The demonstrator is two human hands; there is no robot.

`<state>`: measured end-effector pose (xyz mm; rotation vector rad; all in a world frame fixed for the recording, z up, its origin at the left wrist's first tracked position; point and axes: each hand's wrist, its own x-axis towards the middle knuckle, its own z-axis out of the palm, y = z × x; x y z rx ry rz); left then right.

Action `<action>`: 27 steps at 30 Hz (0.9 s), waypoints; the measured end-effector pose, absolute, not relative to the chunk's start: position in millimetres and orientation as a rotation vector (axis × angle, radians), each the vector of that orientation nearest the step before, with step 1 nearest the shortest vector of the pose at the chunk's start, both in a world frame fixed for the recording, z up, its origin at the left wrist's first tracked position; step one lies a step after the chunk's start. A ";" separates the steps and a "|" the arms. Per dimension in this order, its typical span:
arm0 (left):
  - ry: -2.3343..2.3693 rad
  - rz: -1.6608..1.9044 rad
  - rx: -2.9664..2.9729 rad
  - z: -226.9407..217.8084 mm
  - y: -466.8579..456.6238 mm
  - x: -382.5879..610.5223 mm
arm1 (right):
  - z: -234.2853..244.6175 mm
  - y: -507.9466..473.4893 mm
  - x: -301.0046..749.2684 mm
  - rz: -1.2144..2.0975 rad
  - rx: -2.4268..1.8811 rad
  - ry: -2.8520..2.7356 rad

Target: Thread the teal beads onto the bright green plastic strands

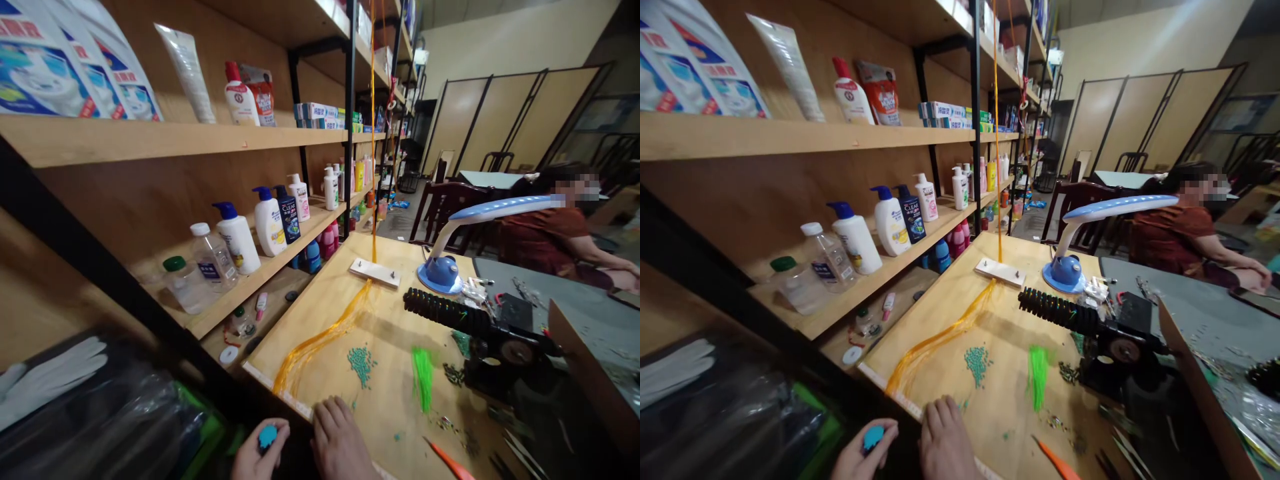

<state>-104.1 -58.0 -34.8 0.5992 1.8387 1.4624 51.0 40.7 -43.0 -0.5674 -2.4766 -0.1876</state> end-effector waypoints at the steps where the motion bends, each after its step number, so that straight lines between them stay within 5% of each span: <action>1: 1.789 1.481 0.519 -37.3 -58.1 -101.8 | -45.4 39.5 53.5 -0.210 -0.553 -2.433; 18: 1.388 1.590 -0.222 -22.0 -51.7 -65.0 | -38.2 36.7 56.1 -0.188 -0.545 -2.395; 27: 1.719 1.586 0.292 -21.8 -52.5 -77.3 | -24.7 37.8 60.4 0.038 -0.575 -2.401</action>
